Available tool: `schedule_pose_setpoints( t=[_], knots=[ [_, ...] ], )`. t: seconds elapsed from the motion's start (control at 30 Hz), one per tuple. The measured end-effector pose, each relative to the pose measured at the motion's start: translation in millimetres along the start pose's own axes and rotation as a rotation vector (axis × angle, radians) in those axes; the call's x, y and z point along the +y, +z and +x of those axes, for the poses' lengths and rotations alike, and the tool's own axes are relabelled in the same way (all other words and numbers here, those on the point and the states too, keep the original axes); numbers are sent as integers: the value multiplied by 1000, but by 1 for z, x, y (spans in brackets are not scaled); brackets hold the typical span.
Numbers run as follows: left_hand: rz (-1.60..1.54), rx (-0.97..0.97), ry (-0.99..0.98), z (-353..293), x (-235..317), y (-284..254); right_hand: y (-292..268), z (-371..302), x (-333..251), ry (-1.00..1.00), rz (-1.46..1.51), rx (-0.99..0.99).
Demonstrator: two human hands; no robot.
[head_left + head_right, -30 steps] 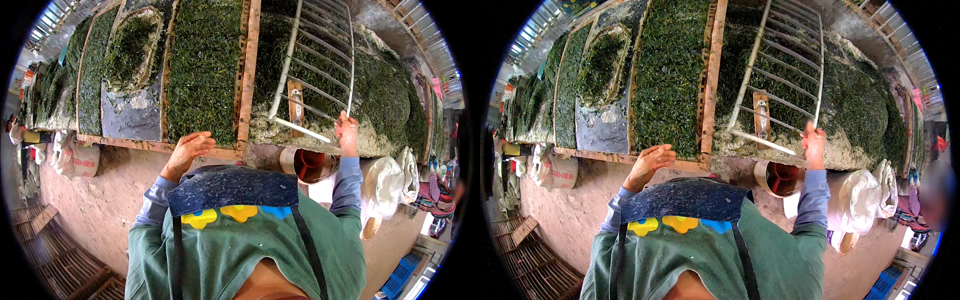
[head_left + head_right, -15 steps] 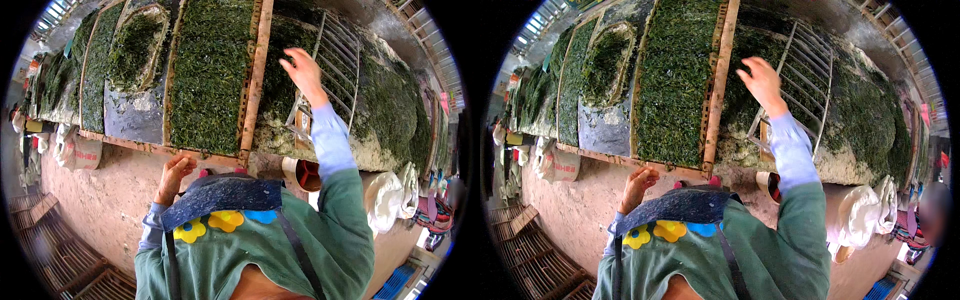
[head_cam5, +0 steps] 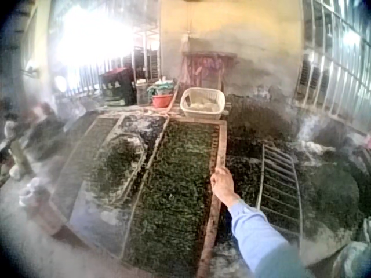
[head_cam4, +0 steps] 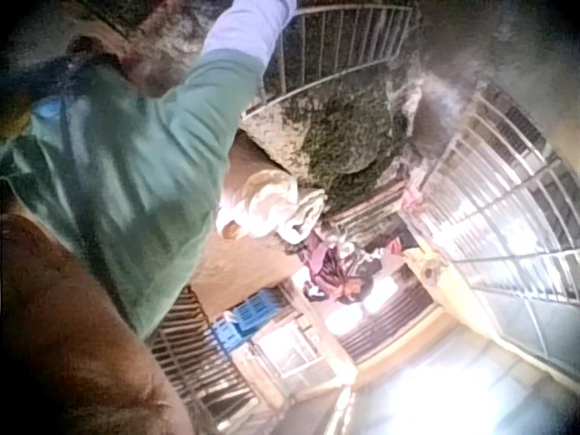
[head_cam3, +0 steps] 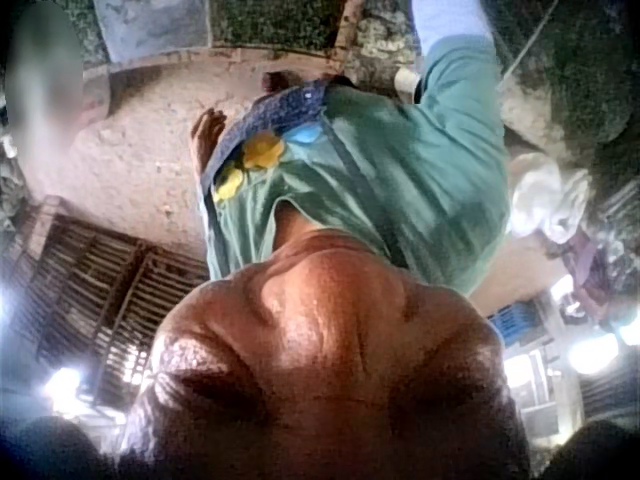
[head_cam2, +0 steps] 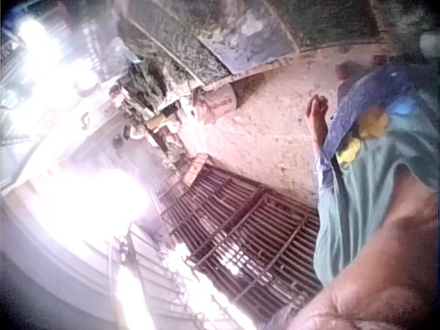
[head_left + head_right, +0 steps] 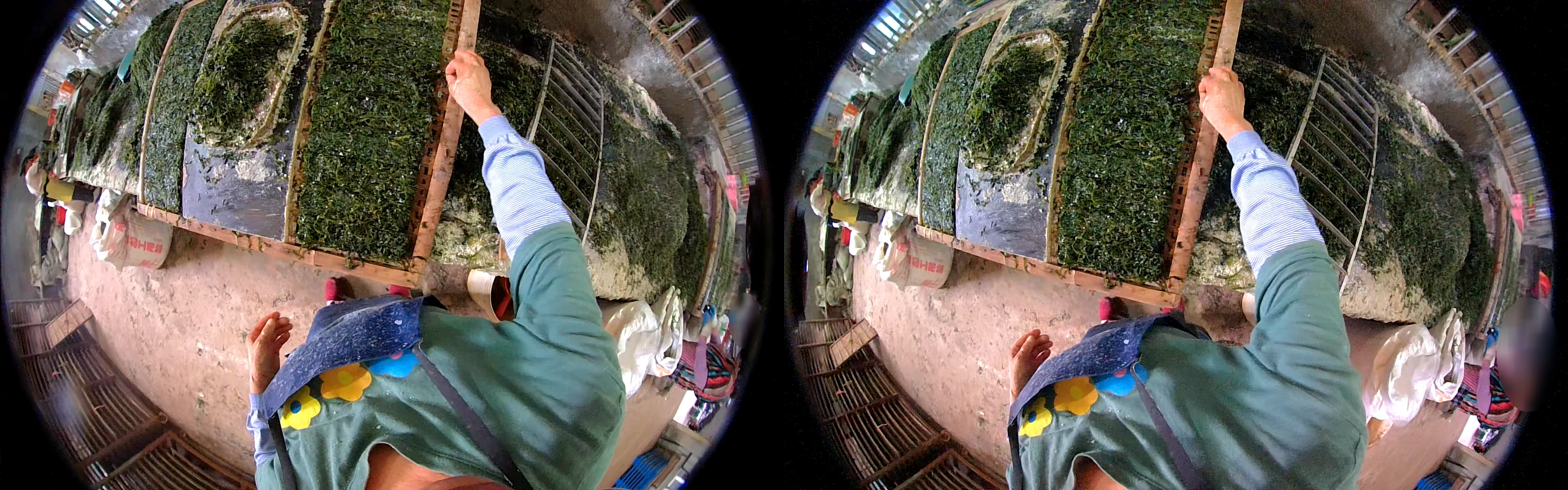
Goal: The person repeatedly scoops dried green herbs from a large pile and places them into a rectangular wooden sieve. They shake the sieve to separate the herbs, then spread them evenly across the mesh. The process is repeated multiple times throughout the clip.
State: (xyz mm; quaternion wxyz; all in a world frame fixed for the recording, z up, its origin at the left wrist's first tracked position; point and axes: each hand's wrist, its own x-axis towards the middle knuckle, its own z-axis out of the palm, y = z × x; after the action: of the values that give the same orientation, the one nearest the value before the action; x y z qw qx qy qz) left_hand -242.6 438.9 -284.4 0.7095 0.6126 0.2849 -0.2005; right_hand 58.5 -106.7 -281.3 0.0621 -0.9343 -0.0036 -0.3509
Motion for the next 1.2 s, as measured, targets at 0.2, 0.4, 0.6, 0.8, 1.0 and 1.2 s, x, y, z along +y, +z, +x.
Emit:
schedule_pose_setpoints(
  t=[0.2, 0.4, 0.6, 0.8, 1.0, 1.2],
  knots=[
    [-40, -81, 75, 43, 18, -37, -22, 67, -30, 36, 604, -371],
    [32, -225, 183, 103, 80, -46, -52, 65, -100, 182, 467, -453],
    [70, -420, 281, 193, 145, -91, 29, -15, -144, 22, -310, -517],
    [478, -121, 531, 276, 213, -120, -12, 18, -228, -119, -341, -48],
    [918, 176, 813, 368, 209, -103, -14, -55, -368, 308, 307, -539],
    [1028, 278, 920, 385, 215, -104, 29, -112, -400, 449, 264, -647]
  ],
)
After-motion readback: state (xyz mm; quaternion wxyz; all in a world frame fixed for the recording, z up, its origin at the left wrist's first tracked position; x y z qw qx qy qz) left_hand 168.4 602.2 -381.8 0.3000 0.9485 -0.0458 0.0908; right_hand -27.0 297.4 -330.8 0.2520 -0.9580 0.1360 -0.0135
